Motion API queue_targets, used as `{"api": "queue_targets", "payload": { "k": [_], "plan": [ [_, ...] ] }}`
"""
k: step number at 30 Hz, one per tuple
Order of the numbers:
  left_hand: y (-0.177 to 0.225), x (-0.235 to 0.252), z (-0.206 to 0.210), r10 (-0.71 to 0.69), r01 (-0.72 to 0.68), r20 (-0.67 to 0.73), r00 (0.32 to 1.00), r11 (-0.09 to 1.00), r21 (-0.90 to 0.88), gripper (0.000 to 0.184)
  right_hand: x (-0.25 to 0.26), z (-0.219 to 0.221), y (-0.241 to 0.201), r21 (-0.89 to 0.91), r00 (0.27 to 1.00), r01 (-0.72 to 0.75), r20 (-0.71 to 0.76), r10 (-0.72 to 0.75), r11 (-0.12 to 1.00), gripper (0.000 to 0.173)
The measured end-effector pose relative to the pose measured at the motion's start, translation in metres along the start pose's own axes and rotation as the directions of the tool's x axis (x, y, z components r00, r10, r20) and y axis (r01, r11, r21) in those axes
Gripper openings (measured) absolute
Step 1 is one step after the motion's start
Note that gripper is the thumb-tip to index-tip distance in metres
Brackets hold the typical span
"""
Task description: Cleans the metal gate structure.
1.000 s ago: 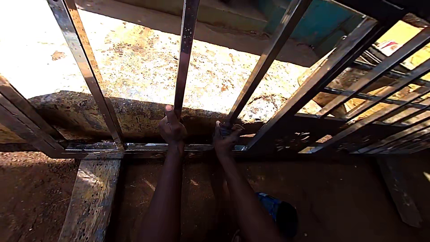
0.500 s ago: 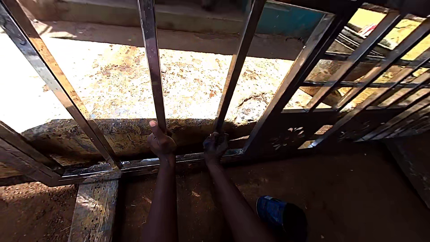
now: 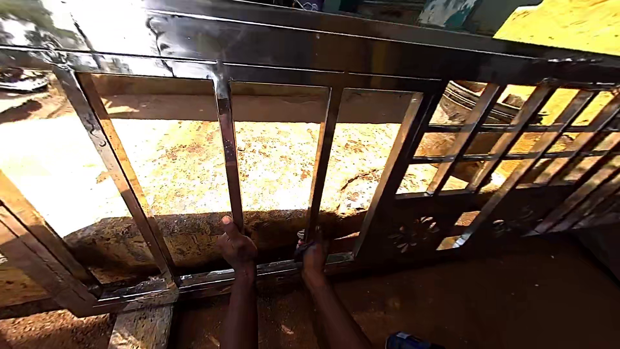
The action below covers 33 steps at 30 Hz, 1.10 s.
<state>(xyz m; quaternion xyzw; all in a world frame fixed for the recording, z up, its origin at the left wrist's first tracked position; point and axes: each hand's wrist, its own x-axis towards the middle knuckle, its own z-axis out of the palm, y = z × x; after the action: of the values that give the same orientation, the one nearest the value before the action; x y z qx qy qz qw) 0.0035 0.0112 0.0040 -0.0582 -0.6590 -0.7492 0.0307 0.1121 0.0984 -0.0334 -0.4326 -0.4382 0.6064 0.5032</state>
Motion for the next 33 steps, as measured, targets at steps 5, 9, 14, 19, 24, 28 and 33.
{"api": "queue_targets", "payload": {
  "k": [5, 9, 14, 19, 24, 28, 33],
  "plan": [
    [0.005, -0.001, 0.001, 0.004, -0.004, -0.011, 1.0, 1.0, -0.023, 0.058, 0.034, 0.093, -0.183, 0.052, 0.878, 0.468, 0.086, -0.47, 0.882, 0.042],
    [0.002, -0.002, 0.0, 0.002, -0.003, -0.018, 1.0, 1.0, -0.021, 0.06, 0.04, 0.104, -0.22, 0.076, 0.642, 0.737, 0.228, -0.732, 0.671, 0.039],
    [0.001, -0.003, 0.0, 0.013, -0.013, -0.014, 1.0, 1.0, -0.013, 0.057, 0.029, 0.041, -0.103, -0.12, 0.598, 0.796, 0.312, -0.739, 0.594, 0.052],
    [-0.003, -0.003, 0.0, 0.015, -0.016, -0.009, 1.0, 0.998, -0.069, 0.056, 0.038, 0.092, -0.206, -0.216, 0.614, 0.789, 0.268, -0.743, 0.574, 0.04],
    [-0.007, -0.005, -0.001, 0.016, -0.017, -0.012, 1.0, 0.998, -0.064, 0.056, 0.034, 0.108, -0.223, -0.387, 0.551, 0.803, 0.196, -0.811, 0.453, 0.042],
    [-0.008, -0.007, -0.004, -0.002, 0.002, -0.013, 1.0, 1.0, -0.019, 0.057, 0.008, 0.03, -0.068, -0.624, 0.581, 0.701, 0.218, -0.784, 0.346, 0.054],
    [-0.004, -0.006, -0.005, 0.003, -0.003, 0.005, 1.0, 1.0, -0.004, 0.056, -0.007, -0.022, 0.015, -0.753, 0.565, 0.637, 0.309, -0.765, 0.166, 0.056]
  ]
}}
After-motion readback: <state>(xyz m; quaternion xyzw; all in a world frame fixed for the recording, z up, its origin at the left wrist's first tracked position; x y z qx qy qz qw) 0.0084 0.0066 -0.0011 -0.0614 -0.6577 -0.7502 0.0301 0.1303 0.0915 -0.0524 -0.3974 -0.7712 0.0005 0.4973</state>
